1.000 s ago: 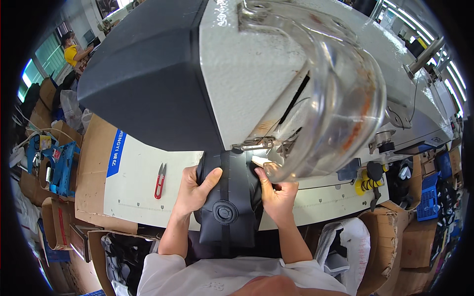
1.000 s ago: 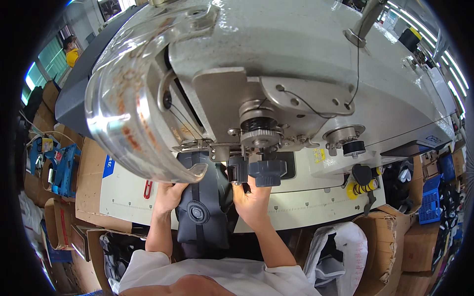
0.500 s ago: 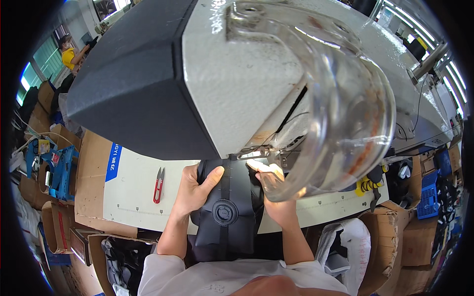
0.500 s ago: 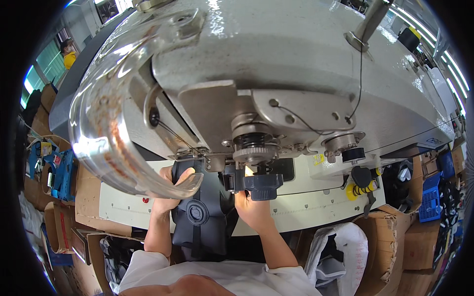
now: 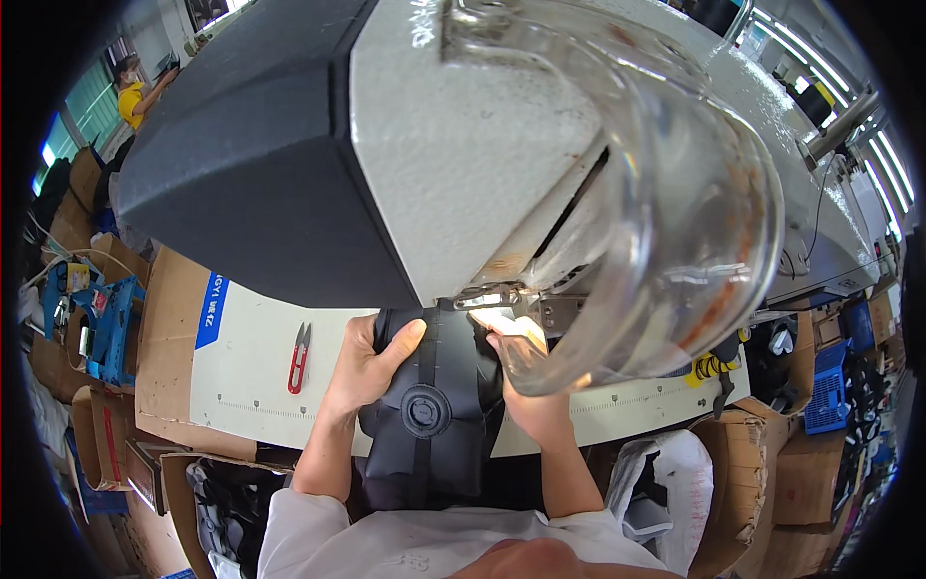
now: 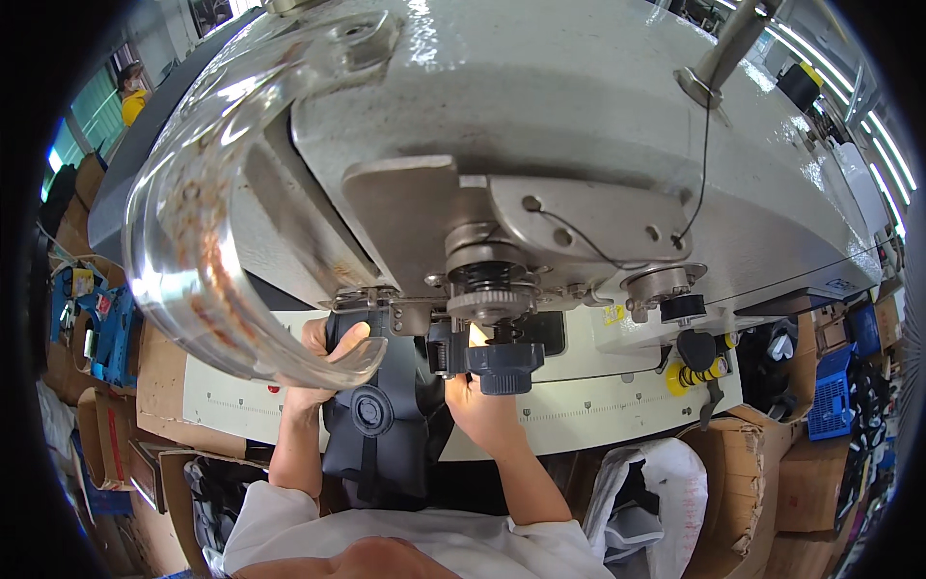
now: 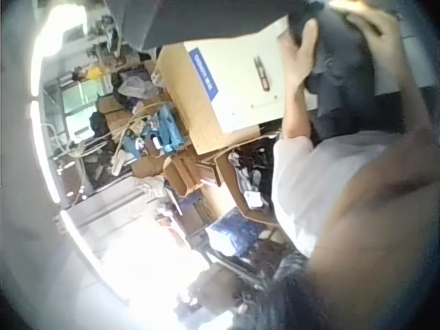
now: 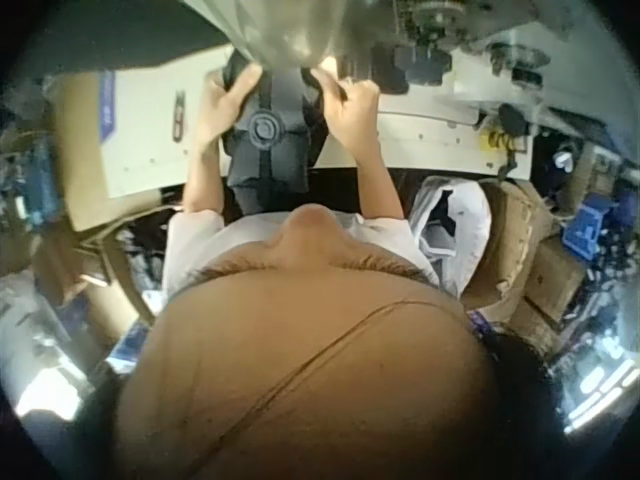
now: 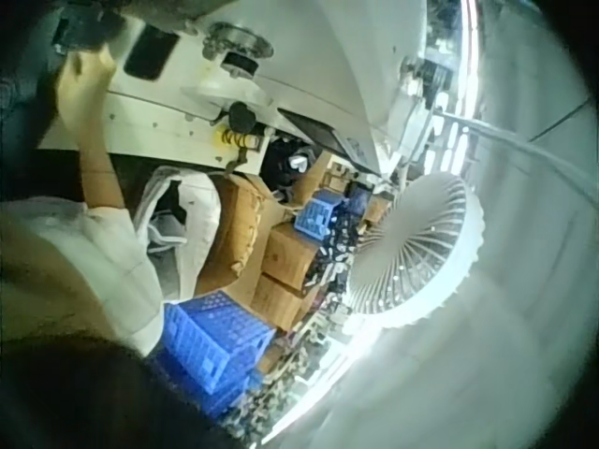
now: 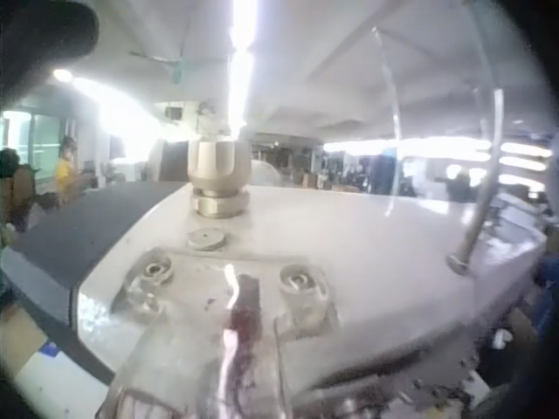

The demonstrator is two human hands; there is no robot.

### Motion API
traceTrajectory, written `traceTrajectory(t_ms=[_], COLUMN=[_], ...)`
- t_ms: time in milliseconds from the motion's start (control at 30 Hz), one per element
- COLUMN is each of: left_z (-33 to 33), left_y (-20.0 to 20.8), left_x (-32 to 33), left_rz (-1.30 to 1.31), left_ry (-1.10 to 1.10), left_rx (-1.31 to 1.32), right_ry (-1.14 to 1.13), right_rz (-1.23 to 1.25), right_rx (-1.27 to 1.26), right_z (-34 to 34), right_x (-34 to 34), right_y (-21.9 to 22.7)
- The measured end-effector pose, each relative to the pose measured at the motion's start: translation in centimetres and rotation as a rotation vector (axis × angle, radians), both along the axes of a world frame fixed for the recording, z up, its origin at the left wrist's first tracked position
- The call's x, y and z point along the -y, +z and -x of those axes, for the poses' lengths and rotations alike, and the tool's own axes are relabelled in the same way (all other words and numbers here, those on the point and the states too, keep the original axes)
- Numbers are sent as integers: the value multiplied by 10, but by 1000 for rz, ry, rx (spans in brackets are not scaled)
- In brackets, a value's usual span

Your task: The person stitches shoe fabric components using a sewing machine, trims loose threads with thread snips, loads thread into a bobbin, and places finished pieces into a storage bag.

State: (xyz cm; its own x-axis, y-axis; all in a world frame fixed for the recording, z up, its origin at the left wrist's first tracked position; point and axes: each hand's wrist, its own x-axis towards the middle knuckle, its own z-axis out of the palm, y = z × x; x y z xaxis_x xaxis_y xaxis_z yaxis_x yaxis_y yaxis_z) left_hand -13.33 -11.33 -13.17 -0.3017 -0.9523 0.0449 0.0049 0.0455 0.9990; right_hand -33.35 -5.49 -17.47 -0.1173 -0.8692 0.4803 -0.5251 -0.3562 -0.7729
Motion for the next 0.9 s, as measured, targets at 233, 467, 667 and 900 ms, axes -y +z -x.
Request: traceTrajectory(t_ms=[233,467,667,900], left_z=[-3,-16,-36,-20], left_y=[11,10,78,48], left_x=[0,6,-56,-62], left_rz=[92,243,686,909], left_ry=[-49,95,-429,-703], left_rx=[104,435,542,814], right_ry=[-52,62,335,238], right_rz=[-57,-15,-242,-45], right_rx=[33,310,751,431], right_z=[-4,-10,5,0], right_x=[1,2,-19,-26], right_y=[8,18,7,28])
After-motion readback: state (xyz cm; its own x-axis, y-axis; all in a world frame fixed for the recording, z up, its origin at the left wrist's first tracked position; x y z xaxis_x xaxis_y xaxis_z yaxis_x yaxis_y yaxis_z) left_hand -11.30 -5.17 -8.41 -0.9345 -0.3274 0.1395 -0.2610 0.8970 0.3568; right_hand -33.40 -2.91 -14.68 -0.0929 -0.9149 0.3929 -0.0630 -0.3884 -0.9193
